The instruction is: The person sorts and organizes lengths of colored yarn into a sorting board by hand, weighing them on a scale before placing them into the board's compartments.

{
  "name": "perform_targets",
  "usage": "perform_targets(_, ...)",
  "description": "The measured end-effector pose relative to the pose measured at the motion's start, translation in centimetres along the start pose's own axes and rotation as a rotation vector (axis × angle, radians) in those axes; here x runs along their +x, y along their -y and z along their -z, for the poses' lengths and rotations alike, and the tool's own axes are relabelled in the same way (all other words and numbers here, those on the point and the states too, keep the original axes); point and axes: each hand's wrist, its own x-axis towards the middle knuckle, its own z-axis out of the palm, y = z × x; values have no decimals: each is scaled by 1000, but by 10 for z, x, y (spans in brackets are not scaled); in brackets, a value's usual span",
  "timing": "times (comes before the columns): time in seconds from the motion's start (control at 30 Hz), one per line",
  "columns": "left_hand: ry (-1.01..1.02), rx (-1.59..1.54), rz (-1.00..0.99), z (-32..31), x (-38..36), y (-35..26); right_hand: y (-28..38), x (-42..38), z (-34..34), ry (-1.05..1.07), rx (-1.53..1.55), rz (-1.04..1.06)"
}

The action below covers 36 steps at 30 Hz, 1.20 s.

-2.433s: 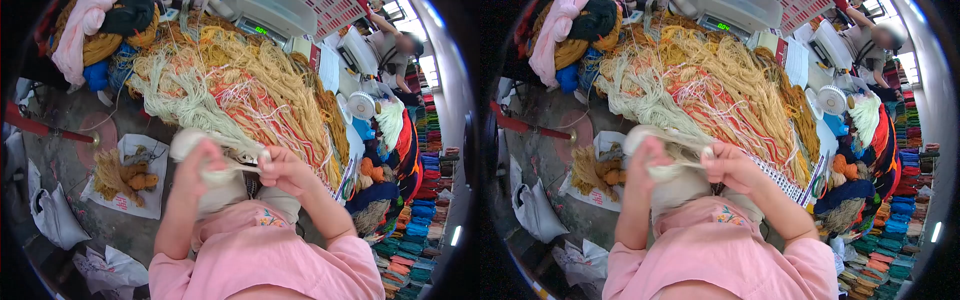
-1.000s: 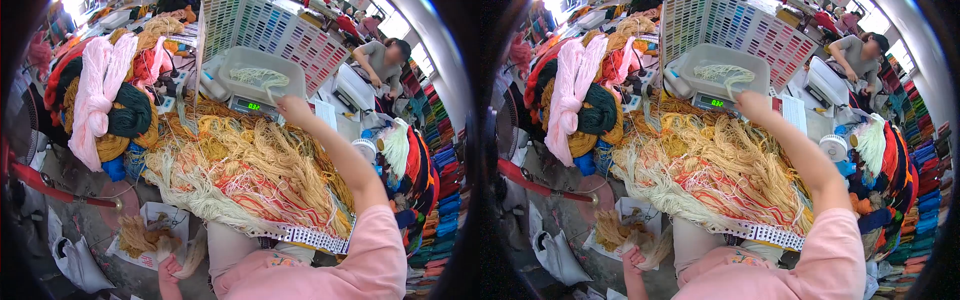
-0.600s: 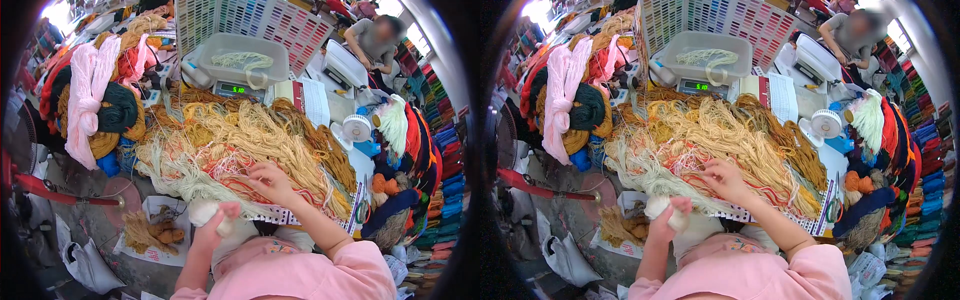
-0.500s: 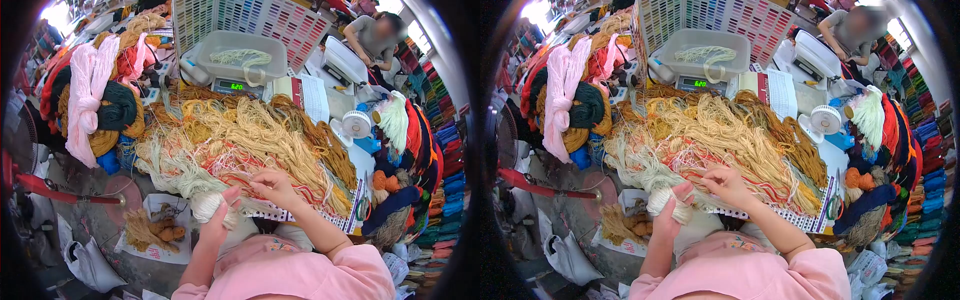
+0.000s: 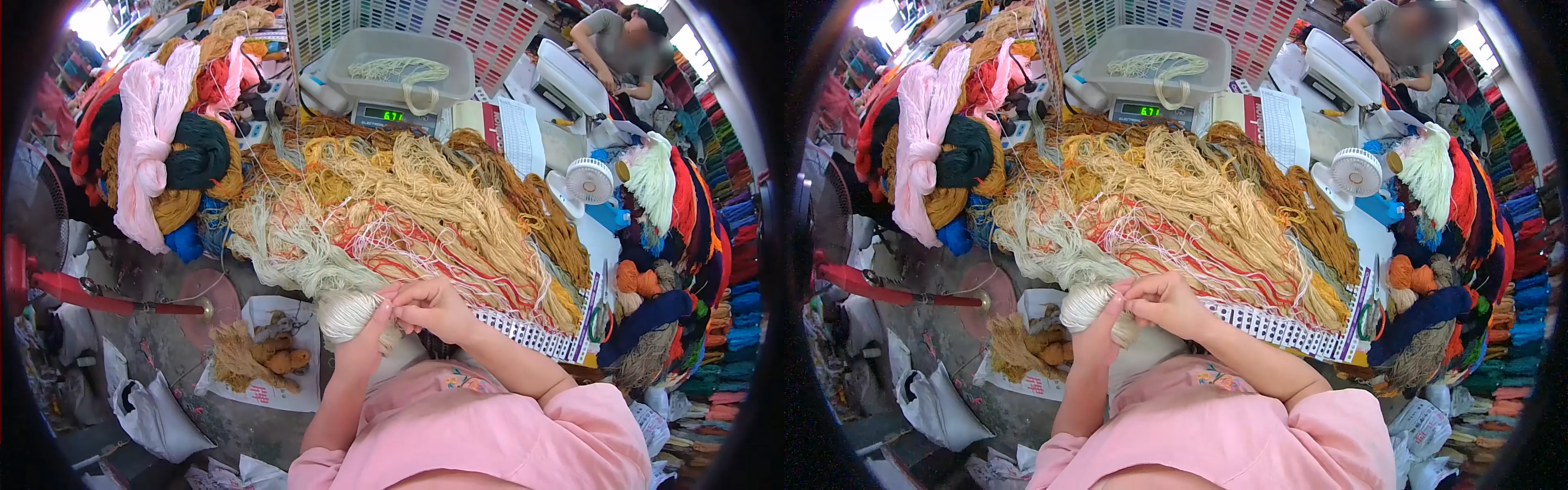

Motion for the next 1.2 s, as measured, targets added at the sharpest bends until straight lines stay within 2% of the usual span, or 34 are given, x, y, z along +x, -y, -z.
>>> perform_targets(0.03, -4, -6, 9, 0, 1, -1, -1, -1, 0, -13, 20, 12)
perform_targets(0.13, 3, -305, 135, -1, 2, -2, -5, -2, 0, -39, 118, 17)
perform_targets(0.2, 61, -379, 173, 2, 2, -3, 0, -3, -2, -34, 135, 4)
perform_targets(0.27, 29, -385, 204, 5, 2, -1, -3, -2, 1, 9, 162, -28)
perform_targets(0.37, 92, -500, 182, 9, 1, 0, 1, -1, 2, 59, 332, -134)
perform_targets(0.53, 105, -523, 186, 12, 4, -1, 2, 3, 1, 83, 355, -173)
perform_targets(0.6, 120, -527, 200, 12, 5, -1, 2, 4, -1, 88, 269, -139)
perform_targets(0.67, 4, -472, 219, 11, 8, -3, 8, 6, 0, 116, 257, -160)
perform_targets(0.7, 19, -472, 206, 14, 9, -5, 13, 8, 3, 140, 244, -176)
perform_targets(0.73, -60, -438, 171, 22, 8, -8, 20, 12, 12, 125, 192, -215)
perform_targets(0.77, -138, -403, 135, 32, 6, -10, 31, 20, 20, 84, 36, -135)
perform_targets(0.8, -25, -683, 65, 51, 3, -8, 44, 31, 29, 42, -117, -57)
perform_targets(0.83, 92, -959, -2, 71, -2, -8, 50, 48, 40, -100, -370, 61)
perform_targets(0.9, 256, -1083, -71, 97, -14, -21, 61, 91, 76, -250, -966, 407)
perform_targets(0.97, 230, -1100, -110, 120, -32, -22, 63, 143, 113, -378, -1436, 819)
perform_targets(1.0, 175, -1099, -118, 121, -43, -20, 68, 162, 120, -415, -1494, 735)
perform_targets(1.03, 227, -1112, -126, 124, -51, -16, 72, 178, 123, -452, -1549, 649)
perform_targets(1.07, 277, -1124, -134, 126, -56, -10, 74, 192, 124, -456, -1547, 665)
perform_targets(1.1, 292, -1083, -131, 125, -61, -4, 73, 204, 125, -509, -1699, 439)
perform_targets(1.13, 220, -1013, -141, 121, -66, 0, 70, 212, 125, -556, -1834, 198)
perform_targets(1.17, 144, -944, -148, 116, -71, 3, 66, 217, 123, -598, -1805, 131)
perform_targets(1.2, 153, -939, -171, 112, -73, 5, 59, 220, 122, -591, -1798, 134)
